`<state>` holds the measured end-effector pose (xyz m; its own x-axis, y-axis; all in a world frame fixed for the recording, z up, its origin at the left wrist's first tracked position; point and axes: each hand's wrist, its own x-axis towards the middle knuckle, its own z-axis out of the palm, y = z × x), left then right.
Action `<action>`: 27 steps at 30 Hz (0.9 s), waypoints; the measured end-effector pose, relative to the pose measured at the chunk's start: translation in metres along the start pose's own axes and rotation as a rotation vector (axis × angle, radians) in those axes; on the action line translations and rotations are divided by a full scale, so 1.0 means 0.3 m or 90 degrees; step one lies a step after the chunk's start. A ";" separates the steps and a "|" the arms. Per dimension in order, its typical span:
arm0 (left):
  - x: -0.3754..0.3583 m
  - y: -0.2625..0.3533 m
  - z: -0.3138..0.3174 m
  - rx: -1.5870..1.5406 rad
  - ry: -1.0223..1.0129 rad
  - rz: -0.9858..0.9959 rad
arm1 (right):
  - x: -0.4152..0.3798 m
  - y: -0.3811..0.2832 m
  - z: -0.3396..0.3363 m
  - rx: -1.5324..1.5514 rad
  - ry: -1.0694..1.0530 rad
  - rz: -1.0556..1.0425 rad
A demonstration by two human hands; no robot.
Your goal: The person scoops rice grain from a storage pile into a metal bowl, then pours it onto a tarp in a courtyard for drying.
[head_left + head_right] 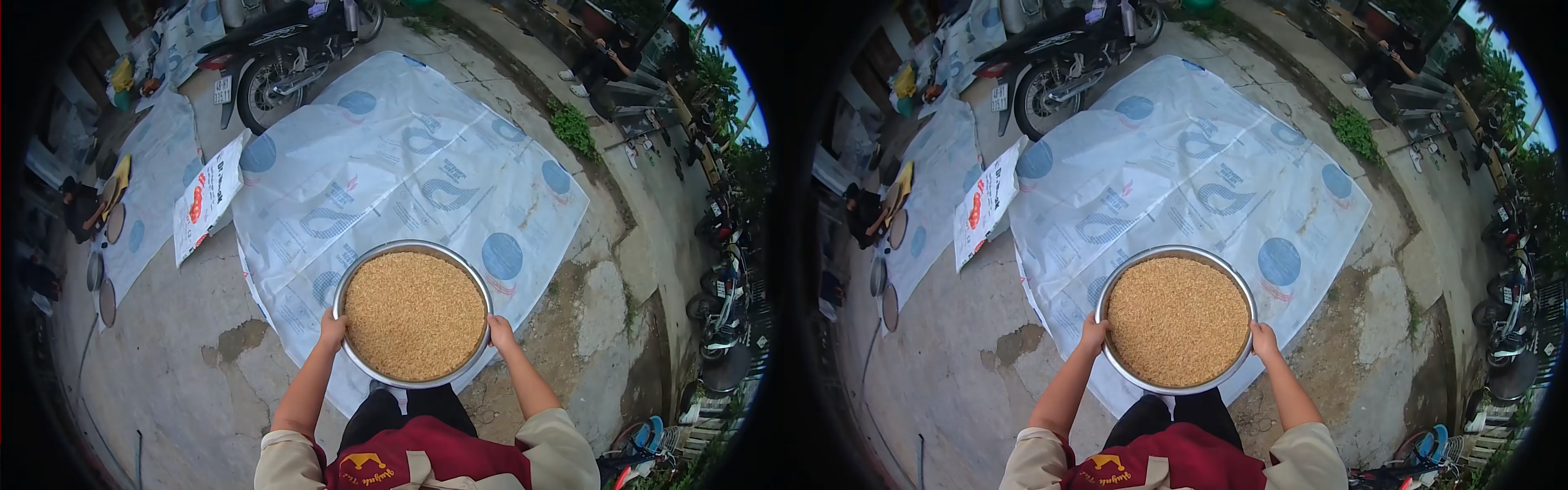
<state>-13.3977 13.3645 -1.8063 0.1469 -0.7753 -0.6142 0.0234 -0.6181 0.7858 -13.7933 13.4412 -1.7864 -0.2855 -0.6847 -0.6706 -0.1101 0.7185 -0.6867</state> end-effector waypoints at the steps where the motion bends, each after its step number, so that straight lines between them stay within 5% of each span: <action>1: 0.088 0.017 0.048 -0.003 0.000 -0.001 | 0.105 -0.032 -0.011 -0.003 0.000 0.000; 5: 0.518 0.011 0.213 0.012 0.040 0.014 | 0.620 -0.104 0.007 -0.011 0.004 0.007; 10: 0.949 -0.016 0.395 0.101 0.063 0.053 | 1.211 -0.116 0.047 -0.229 0.125 -0.192; 13: 1.178 -0.021 0.459 0.162 0.045 0.047 | 1.430 -0.230 0.086 -0.216 0.086 -0.060; 16: 1.379 -0.028 0.520 0.119 0.031 0.040 | 1.636 -0.270 0.134 -0.299 0.125 -0.061; 27: 1.876 0.178 0.649 0.161 0.027 -0.230 | 2.127 -0.400 0.255 -0.358 0.091 0.071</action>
<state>-13.5064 12.8699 -2.1242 0.2146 -0.5006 -0.8386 -0.1617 -0.8650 0.4750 -13.8895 12.9087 -2.1534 -0.4460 -0.6062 -0.6585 -0.5489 0.7664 -0.3338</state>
